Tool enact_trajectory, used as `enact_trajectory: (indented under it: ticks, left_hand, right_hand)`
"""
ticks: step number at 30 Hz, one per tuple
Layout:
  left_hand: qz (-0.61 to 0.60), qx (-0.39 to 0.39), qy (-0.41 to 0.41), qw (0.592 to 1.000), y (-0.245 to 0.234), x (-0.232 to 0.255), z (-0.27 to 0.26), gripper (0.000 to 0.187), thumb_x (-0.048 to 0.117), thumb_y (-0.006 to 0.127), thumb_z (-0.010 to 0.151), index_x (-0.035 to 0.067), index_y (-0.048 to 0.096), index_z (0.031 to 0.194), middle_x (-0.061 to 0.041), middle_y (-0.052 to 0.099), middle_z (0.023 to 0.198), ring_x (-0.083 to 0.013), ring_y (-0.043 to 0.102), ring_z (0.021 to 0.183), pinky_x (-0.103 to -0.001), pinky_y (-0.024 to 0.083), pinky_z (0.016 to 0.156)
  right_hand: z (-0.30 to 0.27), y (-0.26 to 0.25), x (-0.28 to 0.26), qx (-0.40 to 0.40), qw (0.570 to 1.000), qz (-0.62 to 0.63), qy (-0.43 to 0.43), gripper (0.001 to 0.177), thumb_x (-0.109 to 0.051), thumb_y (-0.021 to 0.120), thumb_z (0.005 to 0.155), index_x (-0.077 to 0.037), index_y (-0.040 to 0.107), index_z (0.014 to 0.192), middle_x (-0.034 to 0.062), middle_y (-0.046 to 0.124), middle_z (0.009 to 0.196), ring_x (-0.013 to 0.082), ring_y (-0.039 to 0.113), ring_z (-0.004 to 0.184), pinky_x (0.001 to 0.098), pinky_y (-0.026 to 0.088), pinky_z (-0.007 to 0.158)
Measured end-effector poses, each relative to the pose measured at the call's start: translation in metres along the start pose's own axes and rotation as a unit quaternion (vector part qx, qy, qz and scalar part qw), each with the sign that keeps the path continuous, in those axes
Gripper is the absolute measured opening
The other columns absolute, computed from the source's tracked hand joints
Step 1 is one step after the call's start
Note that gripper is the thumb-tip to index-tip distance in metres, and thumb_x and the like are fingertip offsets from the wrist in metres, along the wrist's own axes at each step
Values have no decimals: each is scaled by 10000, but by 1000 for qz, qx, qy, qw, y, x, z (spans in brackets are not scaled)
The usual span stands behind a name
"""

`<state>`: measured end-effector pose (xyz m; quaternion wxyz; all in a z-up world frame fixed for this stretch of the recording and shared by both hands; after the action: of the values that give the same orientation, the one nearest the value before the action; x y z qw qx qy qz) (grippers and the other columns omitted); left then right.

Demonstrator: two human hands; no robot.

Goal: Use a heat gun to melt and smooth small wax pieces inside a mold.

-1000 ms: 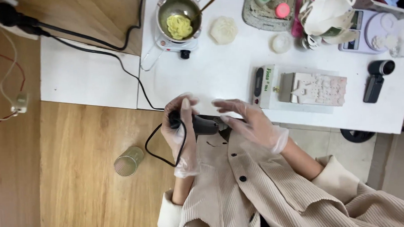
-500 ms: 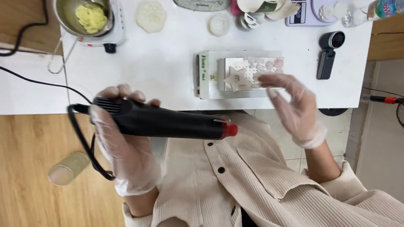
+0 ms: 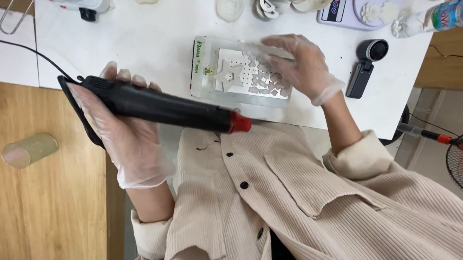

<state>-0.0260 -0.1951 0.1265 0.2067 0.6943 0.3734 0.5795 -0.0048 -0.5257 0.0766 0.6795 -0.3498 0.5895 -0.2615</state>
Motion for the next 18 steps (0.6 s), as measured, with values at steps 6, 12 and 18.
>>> enact_trajectory:
  ticks: [6,12,18]
  left_hand:
    - [-183,63,-78,978,-41,-12,24,610,511,653,1005,-60,577,1203,-154,656,1090,-249,664,1047,-321,597,991]
    - [-78,10,-97,992,-15,-9,28,539,605,654,907,89,592,1050,-49,635,992,-227,703,1090,-613,583,1011]
    - [35,33,-12,999,-5,-6,43,557,582,604,945,79,576,1182,-55,609,982,-198,646,936,-443,591,913]
  right_hand:
    - [40,19,-10,-156,968,73,183,383,-293,679,962,-149,688,1317,89,762,1142,275,734,922,439,587,821]
    - [43,34,5,-151,969,-5,195,373,-380,780,864,-157,763,1163,66,778,1052,180,732,913,322,570,862]
    - [33,42,9,-116,971,-39,204,271,-395,807,848,-194,811,1031,30,770,1010,177,731,856,320,571,818]
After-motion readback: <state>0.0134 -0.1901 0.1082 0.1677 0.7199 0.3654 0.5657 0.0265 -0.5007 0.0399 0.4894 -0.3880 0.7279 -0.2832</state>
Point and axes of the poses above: each hand's wrist, its own z-axis towards the middle knuckle, its own y-axis out of the palm, x = y × z, the point moved 6 cm from there along z, towards the middle knuckle
